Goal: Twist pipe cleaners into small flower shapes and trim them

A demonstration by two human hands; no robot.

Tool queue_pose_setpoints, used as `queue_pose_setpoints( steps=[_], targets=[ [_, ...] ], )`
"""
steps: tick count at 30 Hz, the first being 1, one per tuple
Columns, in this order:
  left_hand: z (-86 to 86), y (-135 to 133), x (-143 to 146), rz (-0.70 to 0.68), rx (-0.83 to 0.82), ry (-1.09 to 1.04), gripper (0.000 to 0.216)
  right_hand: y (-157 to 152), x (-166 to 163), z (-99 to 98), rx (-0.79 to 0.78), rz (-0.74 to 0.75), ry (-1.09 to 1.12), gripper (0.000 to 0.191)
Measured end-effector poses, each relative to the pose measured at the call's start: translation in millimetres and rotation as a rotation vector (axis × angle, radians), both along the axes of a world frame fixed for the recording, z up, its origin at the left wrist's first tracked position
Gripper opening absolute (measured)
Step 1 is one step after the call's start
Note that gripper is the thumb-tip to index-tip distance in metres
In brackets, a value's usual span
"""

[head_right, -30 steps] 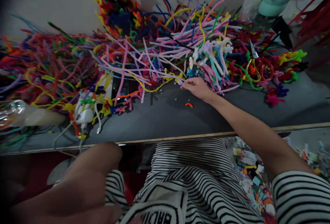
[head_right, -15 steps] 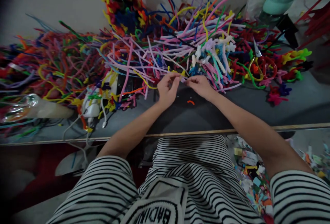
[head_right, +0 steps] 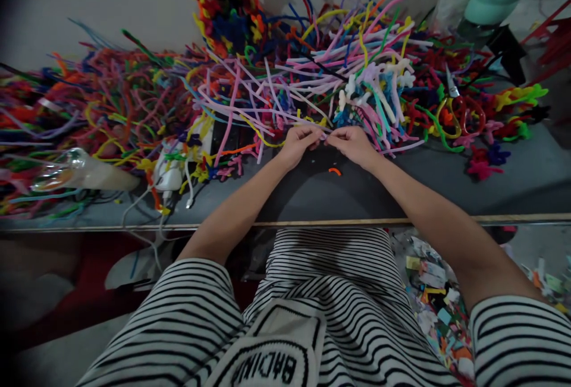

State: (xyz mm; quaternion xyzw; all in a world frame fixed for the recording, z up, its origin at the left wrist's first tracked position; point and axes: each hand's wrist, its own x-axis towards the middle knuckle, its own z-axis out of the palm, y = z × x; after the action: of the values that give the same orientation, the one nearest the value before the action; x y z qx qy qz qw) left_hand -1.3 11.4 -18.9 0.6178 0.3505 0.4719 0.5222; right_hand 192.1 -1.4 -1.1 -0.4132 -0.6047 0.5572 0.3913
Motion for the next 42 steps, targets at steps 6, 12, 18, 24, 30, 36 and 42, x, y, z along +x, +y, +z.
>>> queue_pose_setpoints(
  steps=[6, 12, 18, 24, 30, 36, 42],
  targets=[
    [2.4, 2, -6, -0.06, 0.037, 0.005, 0.05, 2, 2, 2.4, -0.007, 0.059, -0.034, 0.03],
    [3.5, 0, -7, -0.101, 0.067, 0.068, 0.05, -2, 2, 8.1, 0.023, 0.01, -0.085, 0.029],
    [-1.7, 5, -6, 0.05, 0.121, 0.067, 0.049, -2, 0, 13.8, -0.131, -0.022, 0.007, 0.018],
    [-4.1, 3, -6, 0.107, 0.206, 0.09, 0.036, -1, 0, 15.8, -0.211, 0.005, 0.045, 0.019],
    [-0.2, -1, -3, 0.16, 0.237, 0.159, 0.025, 3, 3, 14.2, -0.233, 0.066, 0.013, 0.019],
    [5.9, -4, -3, 0.156, 0.274, 0.236, 0.032, 7, 5, 10.7, -0.221, 0.138, -0.011, 0.024],
    [6.4, -8, -3, 0.125, 0.323, 0.264, 0.03, 9, 5, 6.5, -0.177, 0.177, -0.006, 0.03]
  ],
)
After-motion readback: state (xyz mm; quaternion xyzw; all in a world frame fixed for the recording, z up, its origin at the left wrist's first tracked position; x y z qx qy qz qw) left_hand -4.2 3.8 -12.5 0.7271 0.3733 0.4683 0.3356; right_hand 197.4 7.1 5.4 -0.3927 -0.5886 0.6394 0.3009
